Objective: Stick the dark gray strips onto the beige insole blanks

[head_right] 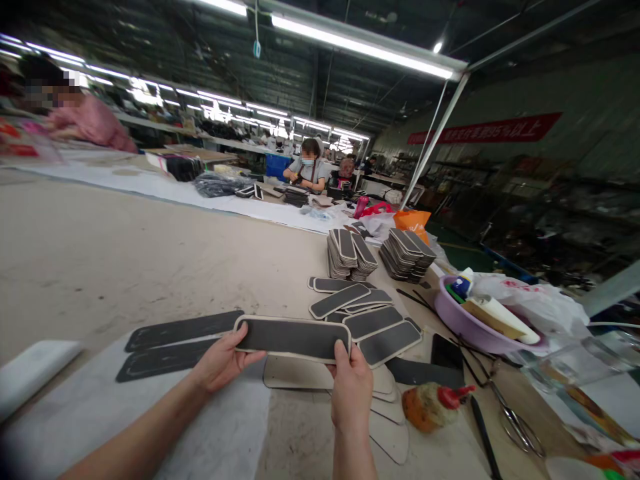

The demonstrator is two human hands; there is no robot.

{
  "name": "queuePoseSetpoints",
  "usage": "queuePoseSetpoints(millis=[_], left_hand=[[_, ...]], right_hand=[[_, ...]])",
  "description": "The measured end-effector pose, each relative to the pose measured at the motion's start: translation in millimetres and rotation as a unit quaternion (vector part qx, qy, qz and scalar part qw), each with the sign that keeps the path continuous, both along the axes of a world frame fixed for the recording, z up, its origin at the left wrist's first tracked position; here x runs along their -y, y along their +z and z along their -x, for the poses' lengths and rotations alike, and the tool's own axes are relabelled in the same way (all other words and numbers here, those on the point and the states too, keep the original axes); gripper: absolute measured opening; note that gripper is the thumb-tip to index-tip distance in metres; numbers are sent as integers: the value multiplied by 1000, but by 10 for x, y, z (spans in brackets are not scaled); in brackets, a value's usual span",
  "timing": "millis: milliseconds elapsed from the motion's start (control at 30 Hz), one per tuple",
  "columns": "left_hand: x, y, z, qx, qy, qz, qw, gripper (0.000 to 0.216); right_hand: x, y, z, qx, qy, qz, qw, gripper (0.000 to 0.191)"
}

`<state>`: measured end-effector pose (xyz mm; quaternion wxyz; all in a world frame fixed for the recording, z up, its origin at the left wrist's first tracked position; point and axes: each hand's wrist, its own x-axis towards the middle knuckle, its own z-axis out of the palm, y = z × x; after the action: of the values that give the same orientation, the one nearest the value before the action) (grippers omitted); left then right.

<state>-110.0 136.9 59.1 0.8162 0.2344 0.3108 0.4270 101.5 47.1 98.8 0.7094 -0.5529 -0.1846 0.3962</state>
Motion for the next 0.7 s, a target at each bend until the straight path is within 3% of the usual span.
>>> queuePoseSetpoints(millis=[200,400,567,700], left_hand=[[18,1,6,13,-11,-4,1000,19],[17,-47,30,44,-15,-9,999,25],[55,-12,30,55,-24,-72,996,33],[28,-28,14,15,21,-83,996,38]], right_hand=[[8,-44,29,4,-26,-2,1000,48],[34,-37,76,14,6,-8,1000,48],[56,-124,17,57,-11,38,998,44],[42,-197,-31,74,-28,78,994,42]])
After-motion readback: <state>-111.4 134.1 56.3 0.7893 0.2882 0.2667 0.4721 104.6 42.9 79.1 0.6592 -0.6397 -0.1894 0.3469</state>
